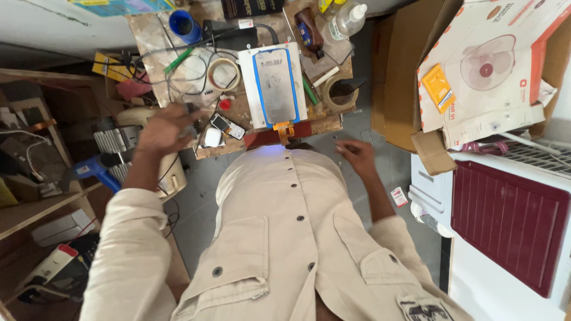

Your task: The person works on a smartphone screen assembly clamped to a workbench, using a small tool to scrape or clean the surface. They repeatedly pick up and set down a small white object and a green tool while manipulating the screen.

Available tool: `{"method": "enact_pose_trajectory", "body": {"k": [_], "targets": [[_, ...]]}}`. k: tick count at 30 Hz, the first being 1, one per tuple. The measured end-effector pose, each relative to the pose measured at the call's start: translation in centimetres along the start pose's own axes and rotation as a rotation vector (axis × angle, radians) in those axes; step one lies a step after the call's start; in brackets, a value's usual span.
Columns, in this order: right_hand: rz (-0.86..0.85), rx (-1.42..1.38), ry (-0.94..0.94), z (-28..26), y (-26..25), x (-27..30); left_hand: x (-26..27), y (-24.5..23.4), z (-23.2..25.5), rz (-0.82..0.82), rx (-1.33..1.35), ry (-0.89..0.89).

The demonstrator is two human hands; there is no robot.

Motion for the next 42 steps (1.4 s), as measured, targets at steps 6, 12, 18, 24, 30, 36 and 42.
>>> {"method": "enact_pose_trajectory", "body": {"k": [6, 12, 18, 24, 30, 36, 42], "targets": [[-0.024, 0.029, -0.174, -9.5, 7.9, -4.1, 8.1, -0.7, -4.5, 0.141, -0.045, -0.174], [0.008, 0.044, -0.203, -9.7, 7.2, -1.9, 6.6, 0.3, -3.6, 0.213, -0.065, -0.176], [-0.056, 0.021, -0.072, -3.4, 5.0, 1.3, 2.4, 0.2, -1.0, 0.251, 0.072, -0.1], [-0.133, -0.129, 0.038, 5.8, 0.2, 5.5, -4.0, -0.4, 3.7, 0.281, 0.121, 0.071], [-0.11, -0.276, 0.164, 11.1, -4.1, 8.0, -8.2, -2.6, 7.1, 0.33, 0.163, 0.23], [-0.06, -0.241, 0.113, 9.3, -3.4, 7.4, -8.0, -3.4, 5.3, 0.317, 0.134, 0.266], [-0.083, -0.192, 0.05, 3.6, 0.4, 4.8, -3.8, -2.7, 1.0, 0.33, 0.089, 0.168]]}}
Point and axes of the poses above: each hand's wrist, its own x-axis away from the middle knuckle, its own y-axis out of the palm, z = x × y, the point moved 8 cm from there along -x, towards the middle knuckle, and after that the axes turned 14 degrees about y, right-handed, at the moved point
